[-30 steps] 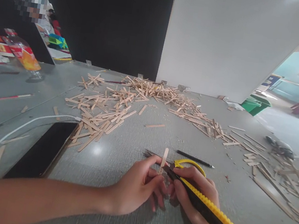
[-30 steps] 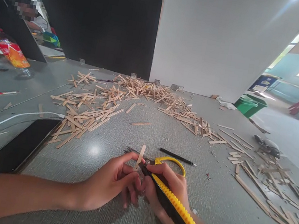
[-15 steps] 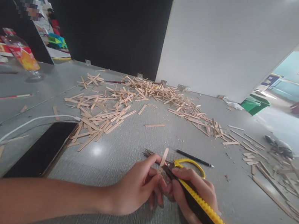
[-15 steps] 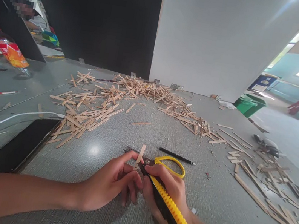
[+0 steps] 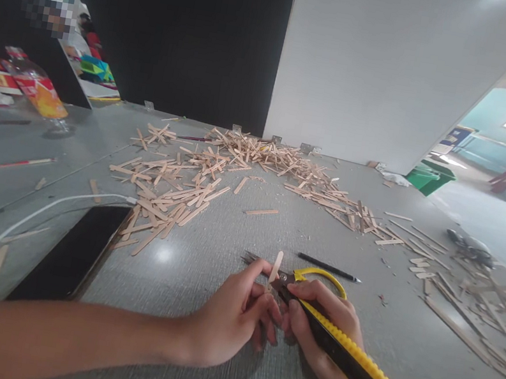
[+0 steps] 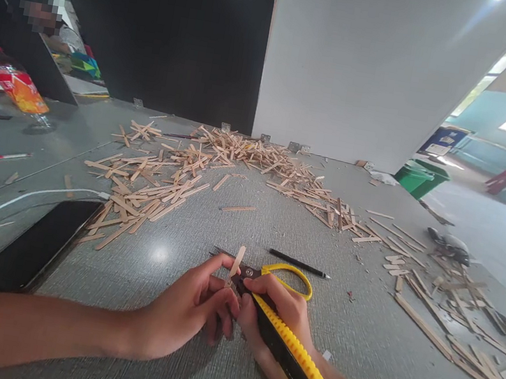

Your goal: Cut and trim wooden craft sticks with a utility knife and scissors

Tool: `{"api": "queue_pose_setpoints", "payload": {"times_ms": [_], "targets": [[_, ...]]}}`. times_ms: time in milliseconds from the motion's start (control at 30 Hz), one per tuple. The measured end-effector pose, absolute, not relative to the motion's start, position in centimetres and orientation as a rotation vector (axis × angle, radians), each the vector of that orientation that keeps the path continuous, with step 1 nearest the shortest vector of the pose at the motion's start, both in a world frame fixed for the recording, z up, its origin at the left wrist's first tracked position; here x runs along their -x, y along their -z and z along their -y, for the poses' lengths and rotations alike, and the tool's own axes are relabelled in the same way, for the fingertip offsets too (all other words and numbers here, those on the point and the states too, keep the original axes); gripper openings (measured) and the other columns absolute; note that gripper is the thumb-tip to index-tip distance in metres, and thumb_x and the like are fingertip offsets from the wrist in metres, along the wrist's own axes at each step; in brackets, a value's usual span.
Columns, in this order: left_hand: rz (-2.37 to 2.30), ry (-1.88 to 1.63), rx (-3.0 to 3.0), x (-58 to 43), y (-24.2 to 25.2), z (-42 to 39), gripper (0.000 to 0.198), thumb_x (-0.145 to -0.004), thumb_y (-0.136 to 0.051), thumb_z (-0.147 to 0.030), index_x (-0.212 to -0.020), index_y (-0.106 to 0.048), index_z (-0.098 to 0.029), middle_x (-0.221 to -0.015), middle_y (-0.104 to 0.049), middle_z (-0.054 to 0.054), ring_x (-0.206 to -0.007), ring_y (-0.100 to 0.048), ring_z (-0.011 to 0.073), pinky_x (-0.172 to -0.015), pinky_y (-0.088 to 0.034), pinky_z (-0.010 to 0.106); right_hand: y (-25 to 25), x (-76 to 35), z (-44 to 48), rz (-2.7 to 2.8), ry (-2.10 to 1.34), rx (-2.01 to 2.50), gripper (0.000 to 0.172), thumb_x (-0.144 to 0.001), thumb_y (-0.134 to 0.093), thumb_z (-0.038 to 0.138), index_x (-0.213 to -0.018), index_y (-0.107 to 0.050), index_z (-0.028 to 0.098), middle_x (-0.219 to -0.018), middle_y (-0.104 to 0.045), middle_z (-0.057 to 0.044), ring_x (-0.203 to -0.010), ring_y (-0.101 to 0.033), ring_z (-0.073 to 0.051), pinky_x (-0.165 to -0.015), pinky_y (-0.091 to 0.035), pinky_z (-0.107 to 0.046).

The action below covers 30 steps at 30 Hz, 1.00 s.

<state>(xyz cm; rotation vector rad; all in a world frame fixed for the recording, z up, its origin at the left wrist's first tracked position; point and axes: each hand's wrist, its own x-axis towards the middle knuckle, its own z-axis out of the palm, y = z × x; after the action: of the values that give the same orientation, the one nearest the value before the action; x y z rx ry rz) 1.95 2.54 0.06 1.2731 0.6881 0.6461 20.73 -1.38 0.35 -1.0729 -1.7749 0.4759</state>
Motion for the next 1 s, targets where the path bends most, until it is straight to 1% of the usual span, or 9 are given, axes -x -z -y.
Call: {"api": "queue_pose_setpoints", "payload": {"times_ms": [67,200,333,500,667,767,833,900,1000], "targets": [[-0.686,-0.652,-1.274,-1.9,-0.2,-2.5,0.029,-0.107,-0.056,-0.047,-0.116,-0.048,-0.021,-0.076,-0.068,0.001,-0.058,-0.063,0.0124,-0.049,-0.050,0.019,-0.3,-20.6,1.4,1.760,-0.483,1.073,0.008,-0.100,-0.060,0.023,-0.092,-0.059,0.025,-0.064,-0.064,0.006,-0.051,-0.056,-0.010,-0.051,-0.046,-0.022],[-0.676,-0.664,-1.267,-1.9,-0.2,-2.3,0.027,-0.107,-0.057,-0.046,-0.115,-0.048,-0.022,-0.076,-0.068,0.000,-0.061,-0.066,0.0133,-0.049,-0.050,0.018,-0.3,-20.3,1.5,1.705,-0.577,1.063,0.007,-0.101,-0.060,0.025,-0.095,-0.061,0.024,-0.061,-0.064,0.007,-0.046,-0.057,-0.010,-0.049,-0.047,-0.022],[-0.648,-0.672,-1.251,-2.0,-0.2,-2.4,0.027,-0.107,-0.057,-0.046,-0.114,-0.048,-0.022,-0.076,-0.069,0.001,-0.061,-0.067,0.0135,-0.049,-0.050,0.018,-0.4,-20.3,1.6,1.684,-0.533,1.093,0.009,-0.100,-0.061,0.026,-0.092,-0.063,0.024,-0.059,-0.062,0.006,-0.044,-0.057,-0.011,-0.047,-0.047,-0.022],[-0.579,-0.674,-1.204,-1.9,-0.4,-2.8,0.031,-0.106,-0.058,-0.046,-0.117,-0.045,-0.020,-0.082,-0.073,0.005,-0.064,-0.072,0.0153,-0.052,-0.053,0.019,-0.2,-20.7,1.5,1.653,-0.638,1.062,0.004,-0.101,-0.062,0.025,-0.099,-0.065,0.024,-0.066,-0.067,0.004,-0.047,-0.062,-0.011,-0.049,-0.051,-0.021],[-0.524,-0.670,-1.177,-1.7,-0.4,-3.4,0.037,-0.104,-0.061,-0.049,-0.118,-0.044,-0.018,-0.082,-0.075,0.008,-0.064,-0.075,0.0167,-0.051,-0.054,0.020,-0.3,-21.1,1.5,1.640,-0.694,1.052,0.005,-0.100,-0.066,0.027,-0.101,-0.069,0.024,-0.072,-0.069,0.001,-0.054,-0.064,-0.013,-0.051,-0.052,-0.023],[-0.514,-0.671,-1.170,-1.8,-0.5,-3.5,0.040,-0.103,-0.062,-0.051,-0.117,-0.046,-0.017,-0.082,-0.076,0.008,-0.062,-0.074,0.0163,-0.050,-0.055,0.020,-0.4,-21.1,1.4,1.534,-0.882,1.029,0.009,-0.099,-0.069,0.032,-0.103,-0.070,0.023,-0.075,-0.070,-0.001,-0.055,-0.066,-0.014,-0.048,-0.053,-0.023],[-0.519,-0.672,-1.169,-1.8,-0.5,-3.5,0.041,-0.102,-0.063,-0.051,-0.118,-0.046,-0.017,-0.082,-0.076,0.008,-0.060,-0.074,0.0158,-0.049,-0.055,0.020,-0.5,-21.1,1.3,1.414,-1.057,1.021,0.016,-0.099,-0.071,0.038,-0.104,-0.068,0.022,-0.073,-0.070,-0.001,-0.052,-0.066,-0.014,-0.043,-0.052,-0.022],[-0.531,-0.671,-1.169,-1.9,-0.6,-3.5,0.041,-0.102,-0.064,-0.050,-0.118,-0.046,-0.017,-0.083,-0.075,0.007,-0.060,-0.074,0.0156,-0.049,-0.055,0.020,-0.7,-21.1,1.2,1.325,-1.190,1.040,0.024,-0.099,-0.071,0.045,-0.102,-0.064,0.022,-0.068,-0.070,-0.001,-0.046,-0.062,-0.013,-0.040,-0.050,-0.022],[-0.550,-0.668,-1.173,-1.8,-0.5,-3.4,0.042,-0.101,-0.065,-0.051,-0.118,-0.048,-0.017,-0.083,-0.073,0.006,-0.060,-0.075,0.0164,-0.048,-0.055,0.020,-1.0,-21.3,1.1,1.251,-1.286,1.077,0.035,-0.097,-0.070,0.055,-0.100,-0.059,0.022,-0.065,-0.071,-0.001,-0.042,-0.057,-0.012,-0.040,-0.049,-0.022]]}}
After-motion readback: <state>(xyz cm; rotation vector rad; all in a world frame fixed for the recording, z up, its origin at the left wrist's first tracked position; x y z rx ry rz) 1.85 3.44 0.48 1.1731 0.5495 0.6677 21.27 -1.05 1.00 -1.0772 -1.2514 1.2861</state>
